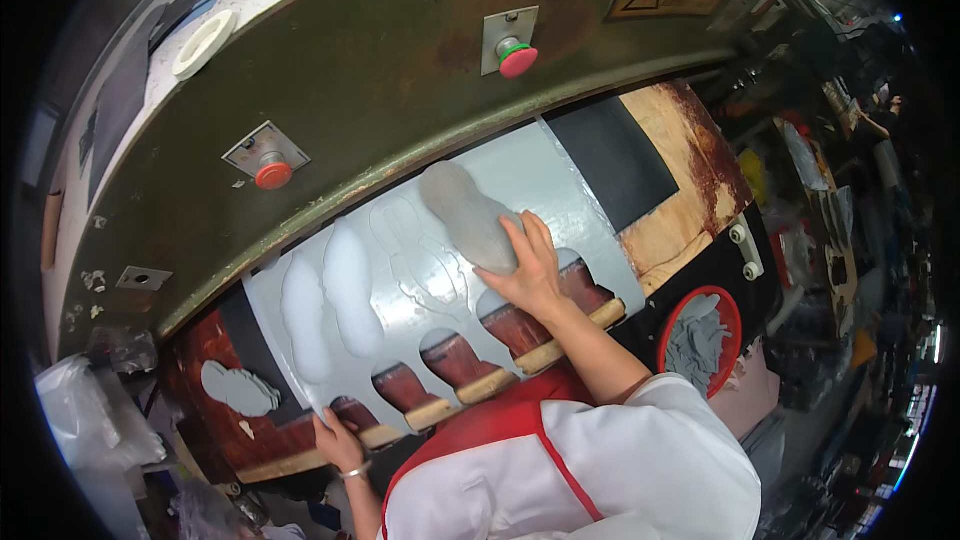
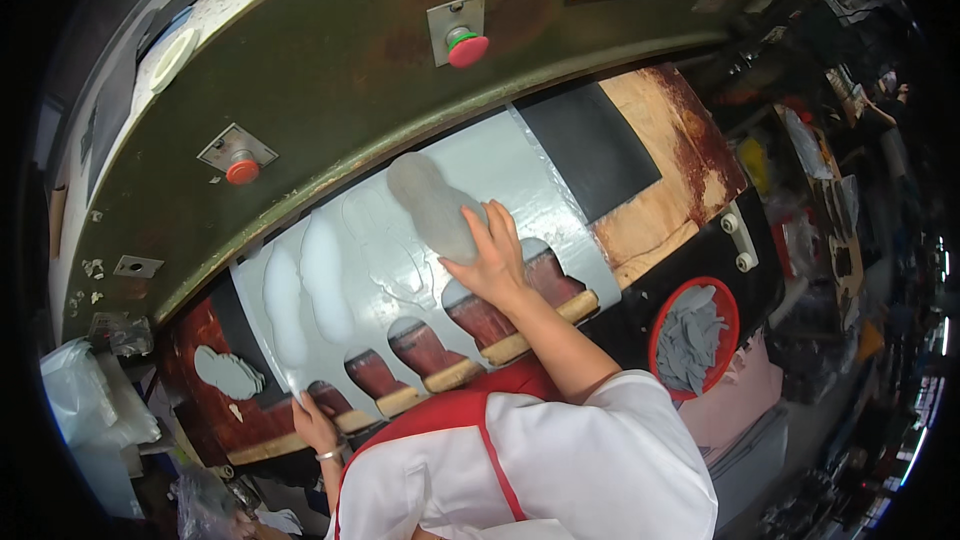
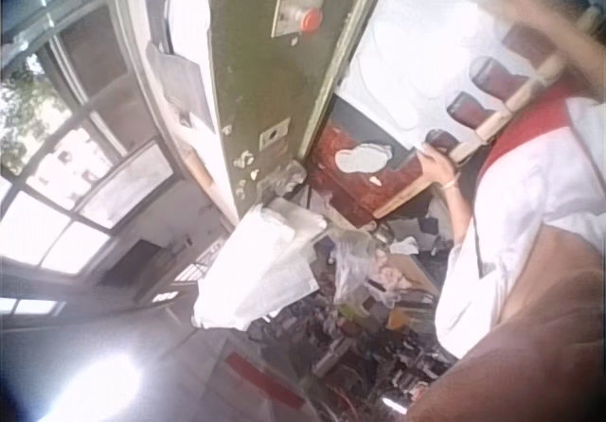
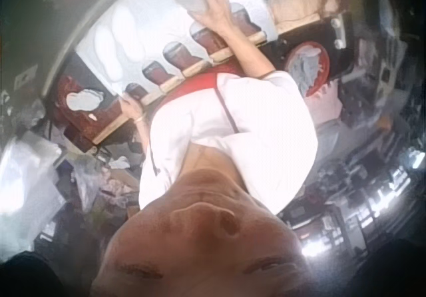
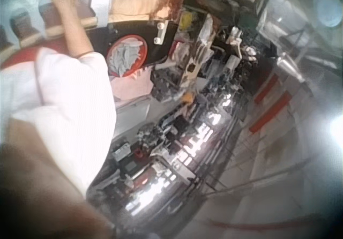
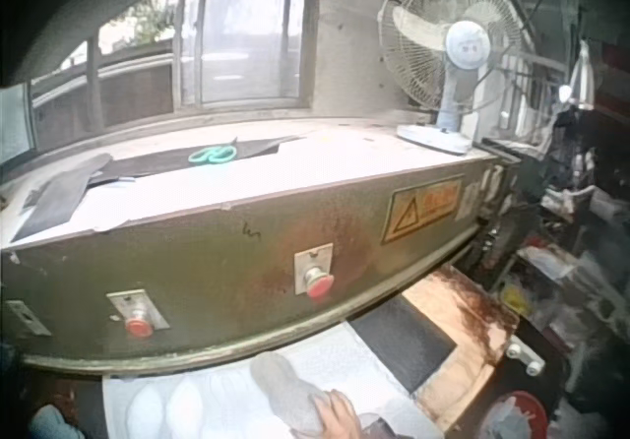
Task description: The person unpacks a plastic-wrapped template, places it on a cutting machine, and uses a handheld tool to press and cut multiple shapes from a sheet of material. The cut pieces are collected and placed into a red bin.
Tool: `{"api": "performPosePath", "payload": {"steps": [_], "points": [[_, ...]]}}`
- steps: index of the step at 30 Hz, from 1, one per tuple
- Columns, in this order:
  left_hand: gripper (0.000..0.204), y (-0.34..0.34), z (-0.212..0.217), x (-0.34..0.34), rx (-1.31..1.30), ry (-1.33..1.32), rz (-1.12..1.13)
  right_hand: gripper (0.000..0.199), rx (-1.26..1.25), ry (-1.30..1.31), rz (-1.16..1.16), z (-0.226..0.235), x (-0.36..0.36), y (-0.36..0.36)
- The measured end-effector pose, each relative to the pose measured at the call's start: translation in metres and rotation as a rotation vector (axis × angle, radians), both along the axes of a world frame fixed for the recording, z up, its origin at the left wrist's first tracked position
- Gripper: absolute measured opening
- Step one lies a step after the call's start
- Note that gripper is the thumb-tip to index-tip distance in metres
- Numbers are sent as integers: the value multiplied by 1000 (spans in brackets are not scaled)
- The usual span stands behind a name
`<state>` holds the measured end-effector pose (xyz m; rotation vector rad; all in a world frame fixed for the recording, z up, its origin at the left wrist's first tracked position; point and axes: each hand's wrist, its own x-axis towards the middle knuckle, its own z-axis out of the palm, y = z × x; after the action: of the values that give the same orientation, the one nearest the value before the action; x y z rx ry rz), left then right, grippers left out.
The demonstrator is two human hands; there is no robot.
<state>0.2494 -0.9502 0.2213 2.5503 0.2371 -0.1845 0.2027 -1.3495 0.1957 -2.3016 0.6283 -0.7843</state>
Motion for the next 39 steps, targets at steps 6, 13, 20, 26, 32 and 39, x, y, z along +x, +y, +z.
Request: {"api": "performPosePath", "payload": {"steps": [6, 13, 20, 26, 32, 39], "points": [[35, 20, -4, -43, -164, -65, -42, 86, 1161, -177, -16, 26, -57, -37], [34, 26, -9, -43, -217, -52, -50, 103, 115, 203, -42, 20, -76, -72], [35, 4, 2, -8, 25, -109, -91, 94, 259, 17, 30, -11, -41, -107], [42, -16, -7, 60, 123, -136, -106, 65, 287, -327, -332, 27, 52, -135], [47, -25, -33, 141, 132, -235, -136, 88, -276, -255, -333, 49, 144, -146], [53, -51, -18, 230, 240, -150, -109, 114, -304, -262, -397, 39, 169, -131]]}}
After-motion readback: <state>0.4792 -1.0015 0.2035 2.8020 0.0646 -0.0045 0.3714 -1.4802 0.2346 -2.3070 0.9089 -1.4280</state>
